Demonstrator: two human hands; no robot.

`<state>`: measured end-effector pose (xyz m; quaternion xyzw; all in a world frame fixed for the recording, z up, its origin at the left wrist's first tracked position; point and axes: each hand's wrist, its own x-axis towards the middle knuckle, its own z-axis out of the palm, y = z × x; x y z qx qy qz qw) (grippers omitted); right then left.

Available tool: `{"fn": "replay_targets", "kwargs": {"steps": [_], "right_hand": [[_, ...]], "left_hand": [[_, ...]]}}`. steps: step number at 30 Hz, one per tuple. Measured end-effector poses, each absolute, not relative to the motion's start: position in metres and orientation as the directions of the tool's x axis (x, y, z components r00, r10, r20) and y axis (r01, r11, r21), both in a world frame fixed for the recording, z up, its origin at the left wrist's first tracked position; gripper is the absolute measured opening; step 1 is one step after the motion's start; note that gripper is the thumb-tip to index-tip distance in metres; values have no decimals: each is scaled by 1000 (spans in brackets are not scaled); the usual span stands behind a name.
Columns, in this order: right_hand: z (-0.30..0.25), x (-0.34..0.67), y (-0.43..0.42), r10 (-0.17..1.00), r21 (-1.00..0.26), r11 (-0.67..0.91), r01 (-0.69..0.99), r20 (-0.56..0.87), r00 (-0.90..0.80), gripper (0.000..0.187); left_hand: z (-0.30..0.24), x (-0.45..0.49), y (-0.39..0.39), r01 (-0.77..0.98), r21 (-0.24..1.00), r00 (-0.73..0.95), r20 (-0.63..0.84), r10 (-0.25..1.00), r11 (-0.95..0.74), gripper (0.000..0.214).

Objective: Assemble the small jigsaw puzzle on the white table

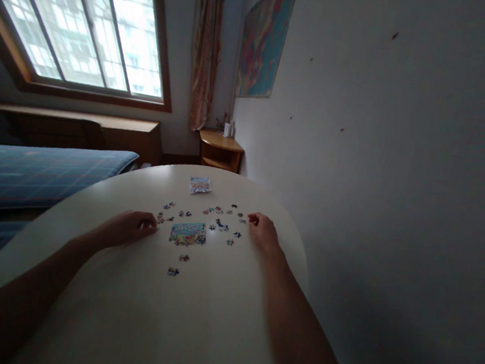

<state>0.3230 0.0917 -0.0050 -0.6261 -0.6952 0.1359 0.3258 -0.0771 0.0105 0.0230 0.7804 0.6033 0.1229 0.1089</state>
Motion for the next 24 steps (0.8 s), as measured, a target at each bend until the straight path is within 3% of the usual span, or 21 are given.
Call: {"fn": "replay_targets", "kwargs": {"steps": [10,24], "right_hand": [[-9,325,97,953,-637,244,732,298,-59,32],[-14,330,101,952,-683,254,685,303,-51,42]], "left_hand": [[14,-82,19,911,338,199,147,969,-239,28],[14,-78,18,919,322,184,159,970,-227,29]]}}
